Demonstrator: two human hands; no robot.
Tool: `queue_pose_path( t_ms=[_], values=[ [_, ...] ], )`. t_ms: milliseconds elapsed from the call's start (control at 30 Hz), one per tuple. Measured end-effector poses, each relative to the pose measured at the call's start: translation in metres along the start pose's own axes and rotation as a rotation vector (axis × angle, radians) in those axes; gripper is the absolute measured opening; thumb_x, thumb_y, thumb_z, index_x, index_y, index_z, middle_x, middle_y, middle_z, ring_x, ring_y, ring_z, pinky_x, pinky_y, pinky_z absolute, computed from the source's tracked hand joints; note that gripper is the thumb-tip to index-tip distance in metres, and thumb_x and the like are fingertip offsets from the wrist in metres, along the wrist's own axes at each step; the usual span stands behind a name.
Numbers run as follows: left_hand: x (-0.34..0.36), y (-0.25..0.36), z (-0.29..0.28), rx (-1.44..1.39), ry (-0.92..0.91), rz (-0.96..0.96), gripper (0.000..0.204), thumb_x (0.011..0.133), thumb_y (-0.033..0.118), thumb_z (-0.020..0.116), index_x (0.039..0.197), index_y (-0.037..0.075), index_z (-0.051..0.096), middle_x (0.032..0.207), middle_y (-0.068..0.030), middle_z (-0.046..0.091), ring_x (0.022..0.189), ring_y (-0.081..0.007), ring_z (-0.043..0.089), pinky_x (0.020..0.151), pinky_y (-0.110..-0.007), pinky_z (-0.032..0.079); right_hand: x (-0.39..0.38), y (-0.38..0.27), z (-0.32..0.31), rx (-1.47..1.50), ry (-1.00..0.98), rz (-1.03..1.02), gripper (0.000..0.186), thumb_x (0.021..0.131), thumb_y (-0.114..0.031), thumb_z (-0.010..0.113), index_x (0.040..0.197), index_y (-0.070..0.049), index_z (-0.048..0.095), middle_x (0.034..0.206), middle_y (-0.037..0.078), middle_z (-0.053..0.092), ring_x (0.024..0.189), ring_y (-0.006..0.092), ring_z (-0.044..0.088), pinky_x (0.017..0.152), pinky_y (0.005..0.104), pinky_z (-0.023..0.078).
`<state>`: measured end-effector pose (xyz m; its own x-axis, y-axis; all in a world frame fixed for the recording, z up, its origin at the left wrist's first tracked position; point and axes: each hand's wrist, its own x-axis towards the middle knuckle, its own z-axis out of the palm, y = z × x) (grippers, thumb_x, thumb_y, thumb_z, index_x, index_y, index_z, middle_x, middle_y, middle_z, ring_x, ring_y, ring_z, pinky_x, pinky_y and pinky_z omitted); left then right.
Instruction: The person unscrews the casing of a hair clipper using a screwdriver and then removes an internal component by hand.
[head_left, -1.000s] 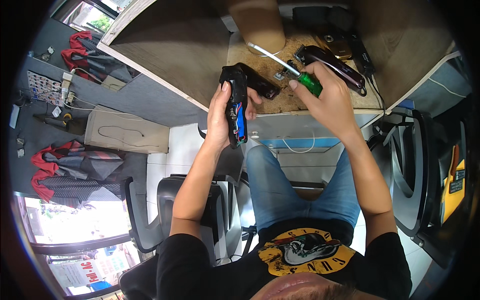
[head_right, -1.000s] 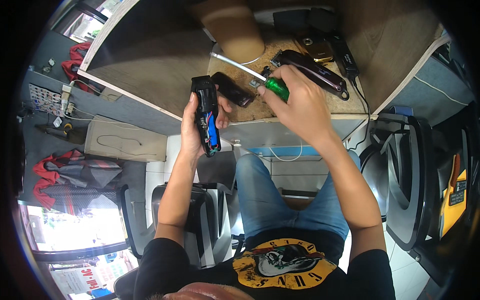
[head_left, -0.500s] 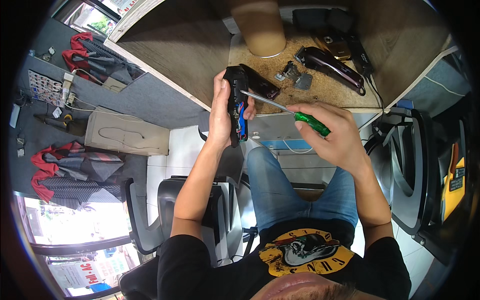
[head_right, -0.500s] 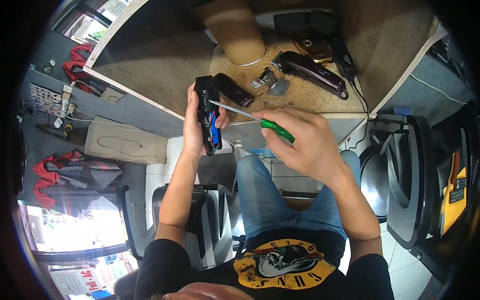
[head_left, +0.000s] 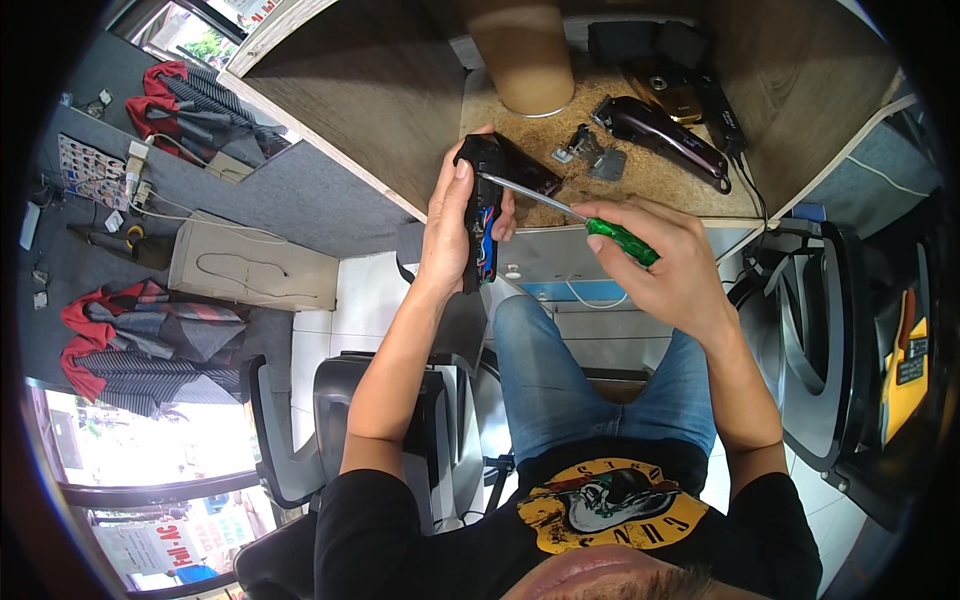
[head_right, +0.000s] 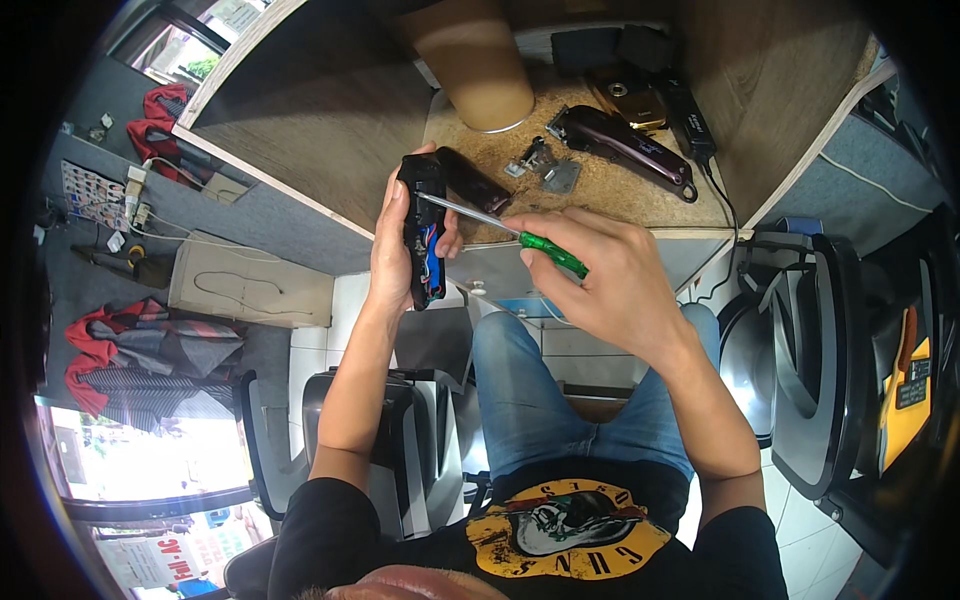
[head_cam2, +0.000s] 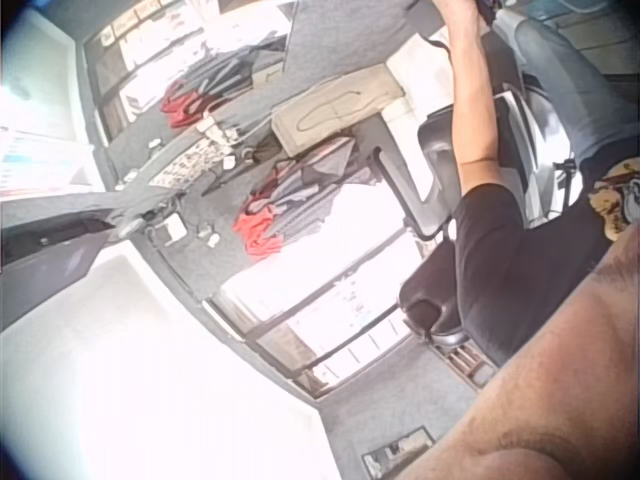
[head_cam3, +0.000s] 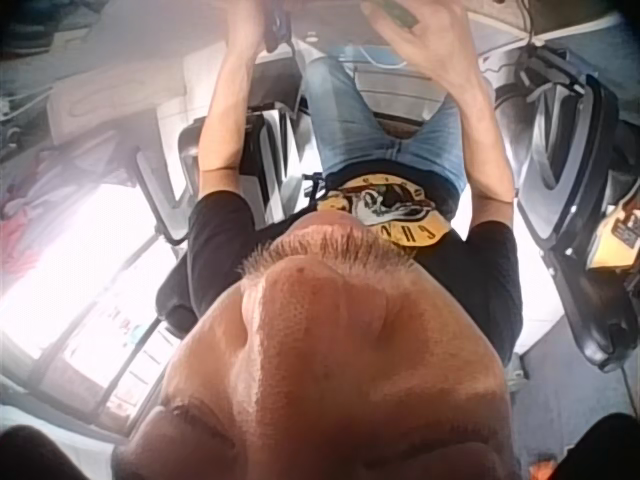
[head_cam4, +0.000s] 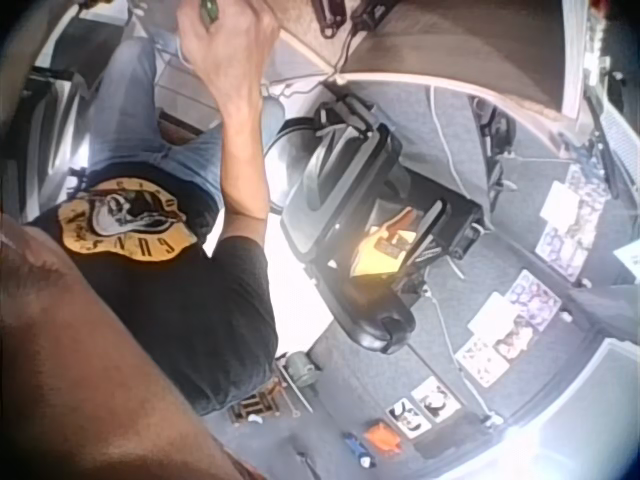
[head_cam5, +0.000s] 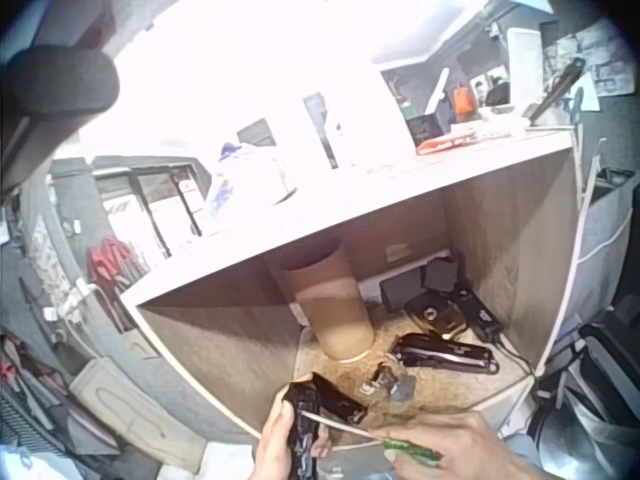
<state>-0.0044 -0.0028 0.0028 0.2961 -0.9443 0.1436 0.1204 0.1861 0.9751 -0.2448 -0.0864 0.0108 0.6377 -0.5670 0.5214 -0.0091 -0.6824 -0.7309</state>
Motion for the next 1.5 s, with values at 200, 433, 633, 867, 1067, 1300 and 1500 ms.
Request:
queue_pose_path(
  t_ms=[200, 433, 633, 867, 1067, 1300, 1500],
  values=[
    [0.000, -0.002, -0.001, 0.072, -0.008, 0.026, 0.062, 0.115, 0.051, 0.038, 0.162, 0.011, 0.036, 0.080, -0.0097, 0.058, 0.059, -0.0125, 0.051, 0.060, -0.029, 0.048, -0.001, -0.001, -0.001, 0.018, 0.002, -0.016, 0.030, 0.093, -0.009, 0.073, 0.122, -0.004, 0.078, 0.100, 0.015, 0.078, 0.077, 0.0241, 0.074, 0.072, 0.0348, 0.058],
    [-0.004, -0.003, 0.000, 0.091, -0.047, 0.073, 0.054, 0.118, 0.040, 0.041, 0.161, 0.008, 0.039, 0.083, -0.0074, 0.059, 0.065, -0.0114, 0.054, 0.063, -0.027, 0.048, 0.000, -0.013, -0.021, 0.418, -0.188, 0.370, 0.029, 0.101, -0.009, 0.068, 0.128, -0.001, 0.072, 0.086, 0.001, 0.068, 0.075, 0.0058, 0.055, 0.069, 0.0247, 0.047],
    [-0.002, -0.003, 0.000, 0.049, -0.041, 0.050, 0.054, 0.118, 0.041, 0.039, 0.161, 0.009, 0.039, 0.084, -0.0076, 0.059, 0.065, -0.0114, 0.054, 0.063, -0.027, 0.048, -0.004, -0.003, -0.016, 0.396, -0.165, 0.312, 0.029, 0.101, -0.009, 0.068, 0.129, -0.001, 0.071, 0.084, -0.002, 0.065, 0.075, 0.0039, 0.052, 0.067, 0.0243, 0.044],
    [-0.002, -0.003, 0.000, 0.054, -0.044, 0.047, 0.055, 0.118, 0.042, 0.039, 0.161, 0.009, 0.039, 0.084, -0.0076, 0.059, 0.065, -0.0113, 0.053, 0.062, -0.027, 0.048, -0.002, -0.005, -0.013, 0.405, -0.149, 0.318, 0.029, 0.101, -0.009, 0.068, 0.129, -0.001, 0.072, 0.083, -0.002, 0.065, 0.075, 0.0044, 0.052, 0.067, 0.0251, 0.045],
    [-0.002, -0.004, -0.001, 0.048, -0.040, 0.039, 0.055, 0.118, 0.042, 0.039, 0.161, 0.009, 0.039, 0.084, -0.0079, 0.059, 0.065, -0.0113, 0.053, 0.062, -0.027, 0.047, -0.003, -0.003, -0.016, 0.372, -0.160, 0.308, 0.029, 0.101, -0.009, 0.068, 0.129, -0.001, 0.072, 0.081, -0.003, 0.064, 0.073, 0.0044, 0.052, 0.065, 0.0252, 0.044],
    [-0.002, -0.004, -0.002, 0.045, -0.051, 0.048, 0.055, 0.118, 0.043, 0.039, 0.161, 0.009, 0.039, 0.084, -0.0079, 0.059, 0.065, -0.0116, 0.053, 0.062, -0.027, 0.047, -0.002, -0.003, -0.015, 0.363, -0.163, 0.294, 0.029, 0.101, -0.009, 0.068, 0.129, -0.001, 0.072, 0.080, -0.003, 0.063, 0.072, 0.0040, 0.051, 0.064, 0.0250, 0.043],
    [-0.001, -0.005, 0.000, 0.057, -0.052, 0.046, 0.054, 0.118, 0.040, 0.040, 0.161, 0.008, 0.038, 0.084, -0.0074, 0.059, 0.066, -0.0112, 0.054, 0.063, -0.027, 0.048, -0.001, -0.006, -0.018, 0.399, -0.182, 0.328, 0.030, 0.102, -0.012, 0.068, 0.131, -0.002, 0.072, 0.080, -0.003, 0.064, 0.070, 0.0037, 0.051, 0.063, 0.0237, 0.043]
  ],
)
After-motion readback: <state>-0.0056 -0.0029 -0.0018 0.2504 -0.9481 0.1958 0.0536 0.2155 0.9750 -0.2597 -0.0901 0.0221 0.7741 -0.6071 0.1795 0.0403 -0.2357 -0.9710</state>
